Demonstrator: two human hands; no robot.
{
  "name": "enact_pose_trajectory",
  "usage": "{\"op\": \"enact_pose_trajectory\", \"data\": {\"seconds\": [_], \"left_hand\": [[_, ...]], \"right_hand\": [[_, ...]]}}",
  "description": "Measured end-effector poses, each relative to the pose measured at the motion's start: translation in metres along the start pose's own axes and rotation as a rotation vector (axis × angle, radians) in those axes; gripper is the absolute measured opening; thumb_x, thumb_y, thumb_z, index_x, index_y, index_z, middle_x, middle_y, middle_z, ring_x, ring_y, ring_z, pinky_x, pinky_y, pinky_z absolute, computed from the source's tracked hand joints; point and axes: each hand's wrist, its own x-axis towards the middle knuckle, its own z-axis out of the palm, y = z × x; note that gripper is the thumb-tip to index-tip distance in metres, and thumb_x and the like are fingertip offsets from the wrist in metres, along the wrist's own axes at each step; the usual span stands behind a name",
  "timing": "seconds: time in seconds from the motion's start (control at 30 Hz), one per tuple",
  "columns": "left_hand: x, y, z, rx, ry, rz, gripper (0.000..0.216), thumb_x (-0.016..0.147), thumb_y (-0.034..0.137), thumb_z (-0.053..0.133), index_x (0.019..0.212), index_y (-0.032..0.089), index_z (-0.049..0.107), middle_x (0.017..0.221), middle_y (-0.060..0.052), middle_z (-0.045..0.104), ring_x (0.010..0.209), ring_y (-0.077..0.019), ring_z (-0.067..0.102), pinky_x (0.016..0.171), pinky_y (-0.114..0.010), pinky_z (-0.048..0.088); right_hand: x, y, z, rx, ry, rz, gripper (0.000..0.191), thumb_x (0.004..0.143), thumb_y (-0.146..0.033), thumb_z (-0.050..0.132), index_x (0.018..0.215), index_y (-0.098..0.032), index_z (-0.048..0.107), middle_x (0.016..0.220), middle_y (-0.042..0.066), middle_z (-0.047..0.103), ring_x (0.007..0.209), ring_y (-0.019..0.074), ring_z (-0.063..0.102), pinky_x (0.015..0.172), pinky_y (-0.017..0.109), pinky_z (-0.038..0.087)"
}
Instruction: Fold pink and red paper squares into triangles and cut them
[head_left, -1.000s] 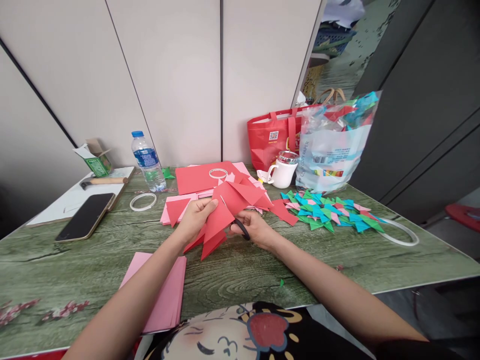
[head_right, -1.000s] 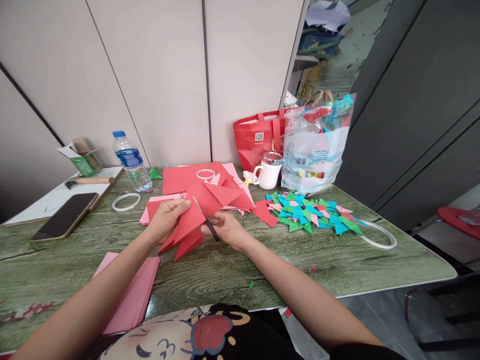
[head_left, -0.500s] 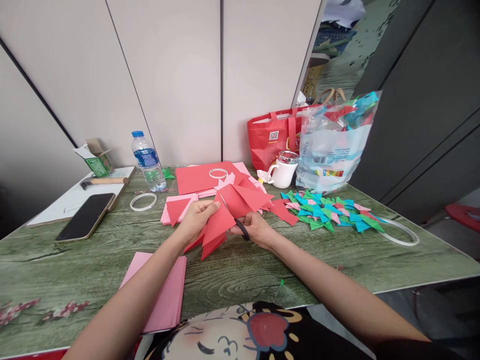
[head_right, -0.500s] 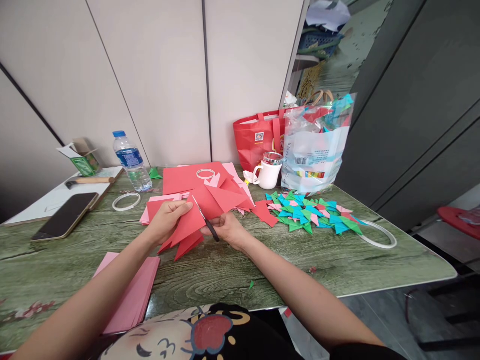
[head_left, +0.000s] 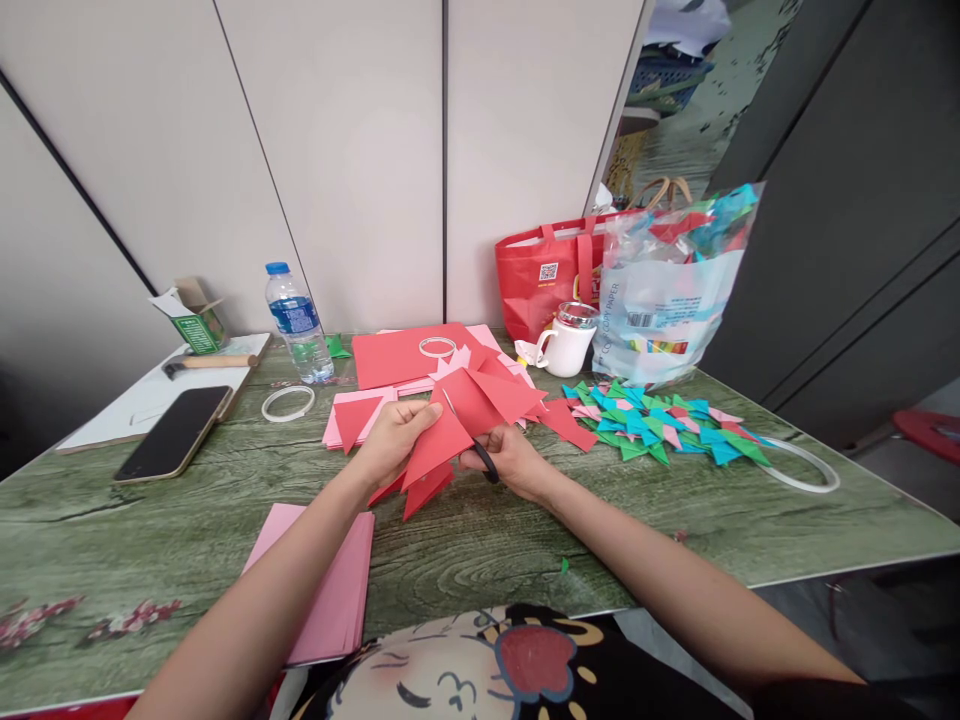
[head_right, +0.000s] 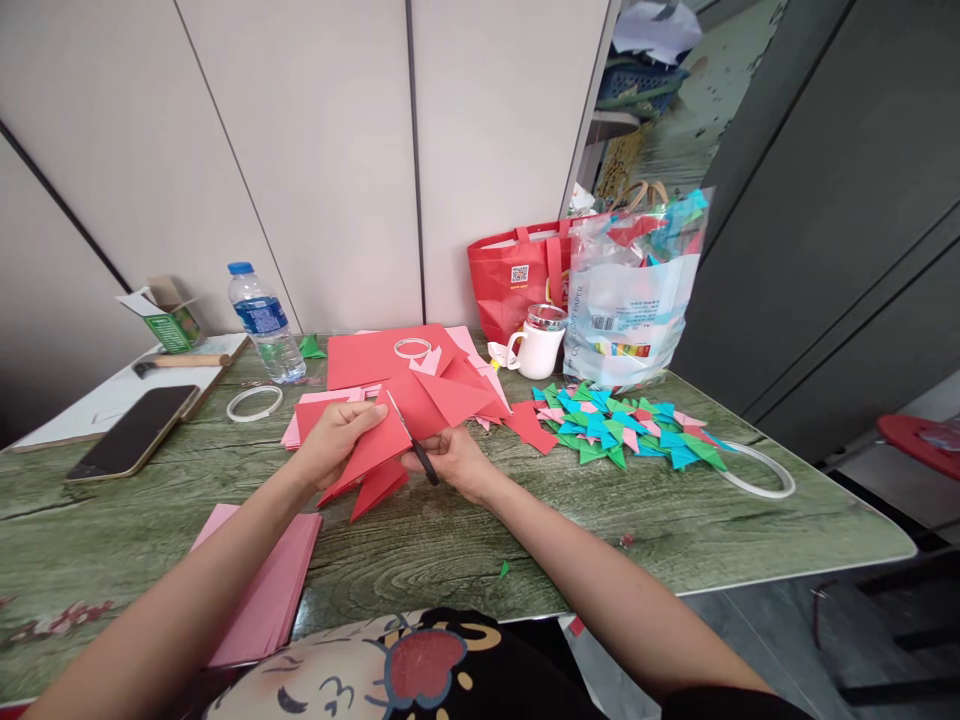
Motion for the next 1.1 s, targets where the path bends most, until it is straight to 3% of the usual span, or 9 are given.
{"op": "enact_pose_trajectory", "data": {"seconds": [0.2, 0.67, 1.1], "left_hand": [[0.0021, -0.0038, -0.0027, 0.062, -0.016, 0.062, 0.027, 0.067, 0.033, 0.064, 0.053, 0.013, 0.052, 0.051, 0.002, 0.055, 0.044, -0.0063, 0.044, 0.041, -0.016, 0.033], [0.0002, -0.0017, -0.0001, -0.001, -0.006, 0.010, 0.025, 0.065, 0.034, 0.065, 0.055, 0.013, 0.054, 0.049, 0.001, 0.055, 0.046, -0.0099, 0.050, 0.043, -0.019, 0.037], [0.0003, -0.0002, 0.0003, -0.007, -0.006, -0.007, 0.027, 0.063, 0.034, 0.066, 0.053, 0.014, 0.051, 0.049, 0.002, 0.054, 0.043, -0.0096, 0.049, 0.045, -0.021, 0.040]], "right_hand": [[-0.0024, -0.0033, 0.0029, -0.084, 0.060, 0.024, 0.035, 0.054, -0.037, 0.073, 0.076, -0.012, 0.065, 0.060, 0.003, 0.064, 0.057, 0.0130, 0.057, 0.053, 0.023, 0.041], [-0.0004, 0.0025, -0.0012, -0.136, 0.050, -0.001, 0.029, 0.057, -0.038, 0.071, 0.068, -0.011, 0.065, 0.054, 0.001, 0.060, 0.050, 0.0098, 0.051, 0.051, 0.022, 0.039], [0.0012, 0.0065, -0.0008, -0.061, 0.062, -0.023, 0.032, 0.055, -0.036, 0.074, 0.076, -0.014, 0.065, 0.058, 0.000, 0.063, 0.049, 0.0095, 0.052, 0.053, 0.023, 0.044]]}}
